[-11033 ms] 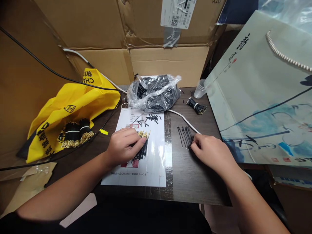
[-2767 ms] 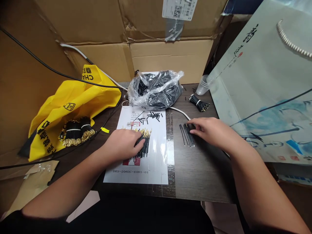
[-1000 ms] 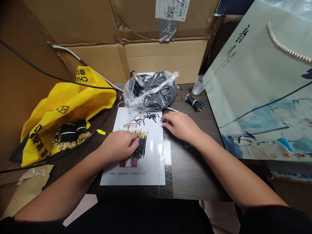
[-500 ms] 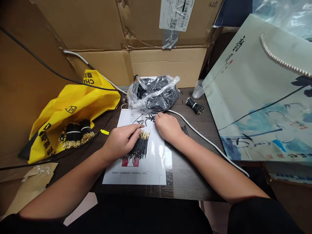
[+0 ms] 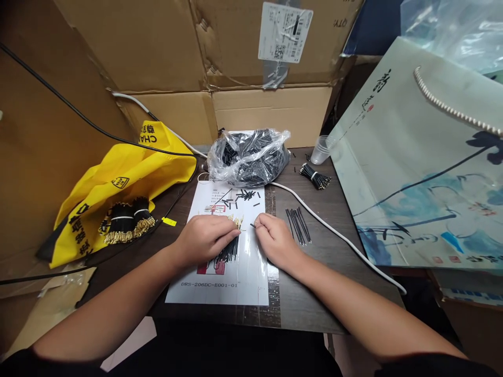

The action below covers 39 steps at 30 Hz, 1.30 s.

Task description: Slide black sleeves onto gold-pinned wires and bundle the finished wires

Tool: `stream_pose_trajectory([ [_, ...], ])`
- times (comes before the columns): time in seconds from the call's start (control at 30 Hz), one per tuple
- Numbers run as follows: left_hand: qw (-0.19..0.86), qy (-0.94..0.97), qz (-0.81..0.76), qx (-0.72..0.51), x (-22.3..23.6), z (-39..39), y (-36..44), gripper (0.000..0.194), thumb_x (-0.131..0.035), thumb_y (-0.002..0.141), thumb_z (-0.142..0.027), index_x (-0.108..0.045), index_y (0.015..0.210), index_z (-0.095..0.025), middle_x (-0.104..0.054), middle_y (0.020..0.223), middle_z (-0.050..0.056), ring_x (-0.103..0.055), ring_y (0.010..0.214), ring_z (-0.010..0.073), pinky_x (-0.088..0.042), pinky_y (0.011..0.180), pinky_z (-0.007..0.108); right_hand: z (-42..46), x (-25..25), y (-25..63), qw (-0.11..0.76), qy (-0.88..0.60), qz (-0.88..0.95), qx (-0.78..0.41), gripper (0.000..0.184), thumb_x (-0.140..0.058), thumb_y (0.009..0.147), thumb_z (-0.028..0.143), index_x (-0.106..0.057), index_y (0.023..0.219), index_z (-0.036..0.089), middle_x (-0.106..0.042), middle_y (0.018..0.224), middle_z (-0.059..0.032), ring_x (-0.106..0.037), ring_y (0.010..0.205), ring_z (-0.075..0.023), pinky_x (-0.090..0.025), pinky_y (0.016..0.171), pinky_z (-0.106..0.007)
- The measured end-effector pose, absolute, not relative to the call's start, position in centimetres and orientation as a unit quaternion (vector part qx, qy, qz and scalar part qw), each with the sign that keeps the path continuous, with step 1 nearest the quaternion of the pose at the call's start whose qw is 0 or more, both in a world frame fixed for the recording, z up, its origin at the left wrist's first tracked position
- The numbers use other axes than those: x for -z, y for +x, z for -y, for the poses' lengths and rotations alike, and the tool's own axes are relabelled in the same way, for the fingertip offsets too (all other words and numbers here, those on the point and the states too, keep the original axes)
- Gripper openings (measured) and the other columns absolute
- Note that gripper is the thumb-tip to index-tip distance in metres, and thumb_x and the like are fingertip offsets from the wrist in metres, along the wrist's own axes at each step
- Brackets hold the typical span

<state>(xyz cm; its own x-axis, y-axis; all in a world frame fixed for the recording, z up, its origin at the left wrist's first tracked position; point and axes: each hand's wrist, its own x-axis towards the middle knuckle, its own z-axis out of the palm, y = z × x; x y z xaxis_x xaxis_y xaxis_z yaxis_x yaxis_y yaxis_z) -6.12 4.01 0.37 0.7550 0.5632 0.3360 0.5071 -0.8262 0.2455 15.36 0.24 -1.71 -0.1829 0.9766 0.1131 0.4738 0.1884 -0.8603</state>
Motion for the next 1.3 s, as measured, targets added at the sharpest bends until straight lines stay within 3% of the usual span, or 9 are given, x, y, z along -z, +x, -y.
stream_pose_trajectory([
  [0.17,0.076,0.941,-0.255,-0.208,0.32,-4.36,-6.13,0.023,-0.048,0.099,-0.033,-0.068,0.102,-0.022,-0.066,0.077,-0.001,-0.060,0.069,0.0127,-0.042,0.062,0.026,-0.45,2.52,15.27,0.392,-0.508,0.672,-0.370,0.024,-0.051,0.091,0.025,-0.054,0.067,0.019,-0.055,0.066,0.0000,-0.050,0.065,-0.0139,-0.037,0.064,-0.029],
  [0.4,0.069,0.937,-0.263,-0.219,0.39,-4.83,-6.23,0.021,-0.051,0.097,-0.026,-0.069,0.108,-0.022,-0.063,0.080,0.001,-0.059,0.072,0.0129,-0.044,0.064,0.025,-0.53,2.53,15.81,0.423,-0.464,0.632,-0.454,0.016,-0.063,0.086,0.027,-0.064,0.073,0.017,-0.061,0.074,-0.0020,-0.051,0.064,-0.0121,-0.039,0.060,-0.027],
  [0.6,0.057,0.936,-0.260,-0.229,0.08,-4.93,-6.20,0.020,-0.052,0.096,-0.025,-0.069,0.104,-0.021,-0.059,0.077,0.001,-0.055,0.070,0.0129,-0.043,0.063,0.025,-0.63,2.74,15.93,0.398,-0.424,0.630,-0.514,0.010,-0.068,0.081,0.025,-0.065,0.077,0.016,-0.062,0.078,-0.0023,-0.051,0.063,-0.0104,-0.042,0.060,-0.026],
  [0.9,0.050,0.939,-0.267,-0.212,0.13,-4.34,-5.92,0.021,-0.051,0.095,-0.029,-0.070,0.100,-0.023,-0.058,0.075,0.001,-0.053,0.067,0.0138,-0.041,0.061,0.027,-0.40,2.84,15.67,0.403,-0.461,0.562,-0.557,0.019,-0.073,0.079,0.034,-0.065,0.080,0.017,-0.053,0.060,0.0034,-0.046,0.054,-0.0089,-0.039,0.051,-0.024],
  [1.3,0.039,0.926,-0.285,-0.245,-0.05,-4.79,-6.14,0.020,-0.055,0.095,-0.030,-0.072,0.098,-0.021,-0.057,0.074,0.001,-0.053,0.068,0.0125,-0.042,0.063,0.026,-0.82,2.92,15.89,0.414,-0.458,0.568,-0.544,0.019,-0.070,0.082,0.033,-0.074,0.094,0.019,-0.059,0.074,-0.0006,-0.049,0.062,-0.0103,-0.040,0.055,-0.026],
])
